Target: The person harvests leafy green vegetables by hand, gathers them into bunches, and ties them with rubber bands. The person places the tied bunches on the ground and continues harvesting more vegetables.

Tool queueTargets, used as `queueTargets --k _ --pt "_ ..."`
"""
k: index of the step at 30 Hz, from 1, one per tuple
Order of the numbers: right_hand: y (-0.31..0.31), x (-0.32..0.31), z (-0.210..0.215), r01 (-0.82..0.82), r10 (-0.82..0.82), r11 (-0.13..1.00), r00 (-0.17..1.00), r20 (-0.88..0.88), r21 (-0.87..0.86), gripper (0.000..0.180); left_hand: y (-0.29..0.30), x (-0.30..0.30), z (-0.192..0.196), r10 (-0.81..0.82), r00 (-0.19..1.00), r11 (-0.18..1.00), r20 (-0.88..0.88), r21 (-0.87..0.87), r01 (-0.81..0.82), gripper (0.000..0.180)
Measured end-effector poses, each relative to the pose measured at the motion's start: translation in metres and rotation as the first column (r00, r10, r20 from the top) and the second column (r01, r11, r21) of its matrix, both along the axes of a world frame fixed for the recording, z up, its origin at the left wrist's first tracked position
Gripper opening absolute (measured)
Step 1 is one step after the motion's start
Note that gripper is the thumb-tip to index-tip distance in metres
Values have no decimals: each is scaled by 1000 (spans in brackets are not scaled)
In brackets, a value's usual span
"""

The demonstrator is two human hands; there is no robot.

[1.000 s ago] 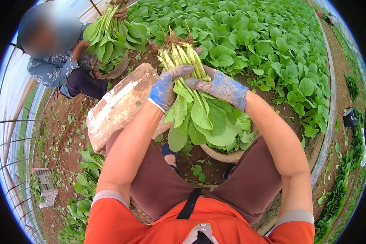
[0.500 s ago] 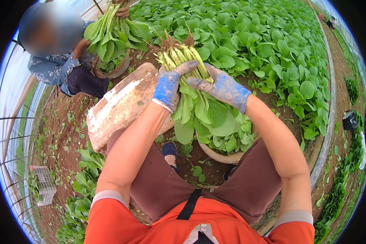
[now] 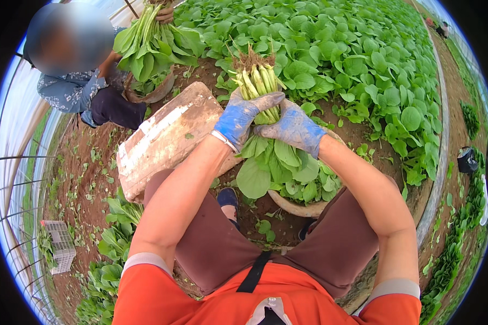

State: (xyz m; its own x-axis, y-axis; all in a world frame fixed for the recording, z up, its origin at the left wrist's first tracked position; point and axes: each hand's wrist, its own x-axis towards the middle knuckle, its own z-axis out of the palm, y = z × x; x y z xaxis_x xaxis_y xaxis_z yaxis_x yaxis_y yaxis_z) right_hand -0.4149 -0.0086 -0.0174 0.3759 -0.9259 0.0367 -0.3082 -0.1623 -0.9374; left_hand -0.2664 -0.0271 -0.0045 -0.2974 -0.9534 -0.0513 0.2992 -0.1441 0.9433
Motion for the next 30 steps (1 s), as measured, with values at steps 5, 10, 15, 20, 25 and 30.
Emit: queueTargets --k 5,10,15,20,25,30 --pt "2 -3 18 -275 237 958 919 316 82 58 3 14 16 -226 970 954 86 -185 238 55" --pt "-1 10 27 -237 233 969 970 67 70 60 4 15 11 -191 982 973 -1 -131 189 60" --pt "-3 10 34 48 -94 976 972 -214 -211 71 0 39 23 12 967 1000 -255 4 -11 46" --pt "9 15 48 -294 25 608 935 -352 -738 49 -1 58 27 256 917 967 -307 69 -247 33" --pt "4 28 35 -278 296 807 954 -51 -521 46 9 88 41 355 905 926 -236 -47 -376 34" --pt "-9 25 33 -174 182 960 983 14 -220 68 20 178 98 538 841 745 -65 -430 -510 35"
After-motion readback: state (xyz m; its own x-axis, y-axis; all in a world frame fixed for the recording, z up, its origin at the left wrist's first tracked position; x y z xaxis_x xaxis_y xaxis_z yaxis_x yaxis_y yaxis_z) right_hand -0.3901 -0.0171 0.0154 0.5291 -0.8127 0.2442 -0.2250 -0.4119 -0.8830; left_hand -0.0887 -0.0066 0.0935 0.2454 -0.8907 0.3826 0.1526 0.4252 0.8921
